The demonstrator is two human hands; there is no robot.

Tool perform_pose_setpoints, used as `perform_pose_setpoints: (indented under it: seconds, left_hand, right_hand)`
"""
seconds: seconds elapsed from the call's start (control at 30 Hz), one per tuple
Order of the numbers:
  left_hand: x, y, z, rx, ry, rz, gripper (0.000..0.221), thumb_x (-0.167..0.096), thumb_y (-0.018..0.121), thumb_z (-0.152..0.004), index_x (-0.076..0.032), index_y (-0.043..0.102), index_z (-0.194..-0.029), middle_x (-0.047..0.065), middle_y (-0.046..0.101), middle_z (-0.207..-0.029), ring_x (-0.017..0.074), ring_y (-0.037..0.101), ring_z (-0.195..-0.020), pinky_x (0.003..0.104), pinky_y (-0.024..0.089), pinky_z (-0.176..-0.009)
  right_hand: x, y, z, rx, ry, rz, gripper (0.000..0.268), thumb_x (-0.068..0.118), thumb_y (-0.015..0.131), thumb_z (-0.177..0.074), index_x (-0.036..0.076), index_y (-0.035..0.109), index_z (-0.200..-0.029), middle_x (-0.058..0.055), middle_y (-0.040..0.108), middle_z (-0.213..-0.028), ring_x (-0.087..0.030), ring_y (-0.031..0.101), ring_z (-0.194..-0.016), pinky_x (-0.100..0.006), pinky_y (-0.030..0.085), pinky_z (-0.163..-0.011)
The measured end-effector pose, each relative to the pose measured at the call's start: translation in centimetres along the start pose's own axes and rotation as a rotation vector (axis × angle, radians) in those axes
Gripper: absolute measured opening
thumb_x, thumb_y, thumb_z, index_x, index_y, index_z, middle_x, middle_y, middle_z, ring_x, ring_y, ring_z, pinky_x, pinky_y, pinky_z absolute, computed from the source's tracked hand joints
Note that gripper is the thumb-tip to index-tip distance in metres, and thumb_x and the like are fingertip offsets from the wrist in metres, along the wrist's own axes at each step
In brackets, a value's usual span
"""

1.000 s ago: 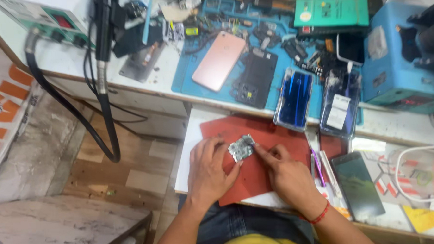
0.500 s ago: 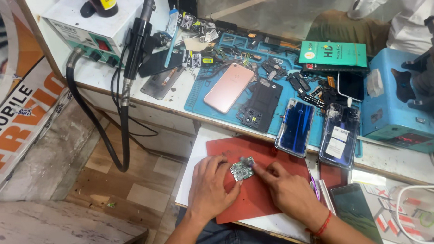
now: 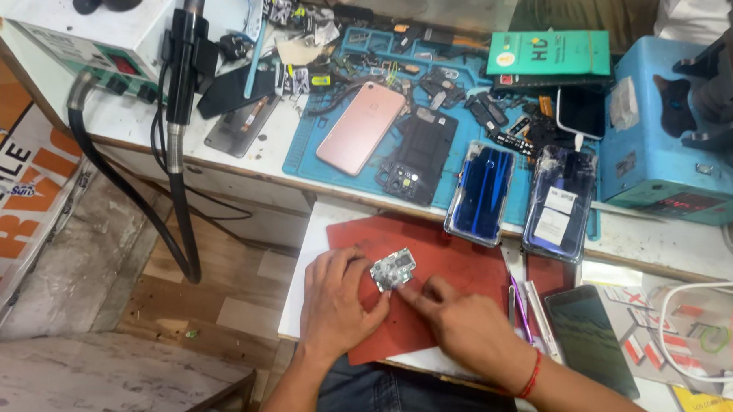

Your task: The person uses a purple tool to repeatedly scrape and clean a small electronic component placed on a red mat. The hands hold the component steady while the tool is moved across its surface in short strokes.

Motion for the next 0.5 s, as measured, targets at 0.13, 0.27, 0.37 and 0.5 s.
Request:
perform_pose_setpoints:
  seconds: [0.13,0.27,0.37,0.5]
  left_hand:
    - [-0.6,-0.3,0.9,0.004,-0.002,-0.003,0.049,-0.03,0.083,-0.069,-0.006,0.068,-0.109,0.01,0.06,-0.118,0.0327,0.053,-0.116,0.049,0.04,-0.098]
    - [-0.4,-0.4,-0.1,0.024,-0.011,0.005,0.049,-0.03,0.082,-0.067,-0.006,0.067,-0.107,0.009,0.06,-0.117,0.0319,0.053,-0.115,0.049,0.04,-0.097]
    - [-0.1,-0.2,0.6,-0.015,0.009,0.015,0.05,-0.031,0.083,-0.07,-0.006,0.067,-0.11,0.009,0.061,-0.118,0.0318,0.053,-0.116,0.048,0.04,-0.099]
    - [0.0,-0.2,0.7,-0.003,0.002,0.02,0.049,-0.031,0.083,-0.07,-0.005,0.067,-0.109,0.009,0.061,-0.117,0.0319,0.054,-0.115,0.049,0.04,-0.099]
  right_hand:
    - [-0.1,-0.1,0.8,-0.022,0.175,0.054,0.071,0.007,0.052,-0.082,0.026,0.054,-0.15,-0.014,0.061,-0.123,-0.038,0.069,-0.064,-0.048,0.057,-0.058]
    - [0.9,-0.5,-0.1,0.037,-0.021,-0.064,0.056,0.014,0.055,-0.09,0.023,0.055,-0.145,-0.01,0.064,-0.107,-0.034,0.07,-0.069,-0.048,0.057,-0.063]
    - [0.9,0.2,0.0,-0.06,-0.001,0.017,0.057,0.011,0.055,-0.085,0.023,0.058,-0.141,-0.01,0.064,-0.105,-0.034,0.07,-0.073,-0.048,0.057,-0.062]
    - [-0.3,0.9,0.0,0.021,0.149,0.043,0.069,0.009,0.053,-0.086,0.029,0.052,-0.152,-0.01,0.062,-0.117,-0.035,0.07,-0.07,-0.047,0.057,-0.063]
Point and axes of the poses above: each hand's wrist, its own z-axis away from the middle knuckle, its own y-axis out of the palm, x = y × z, the point moved 3 cm from there along -z, towards the middle knuckle
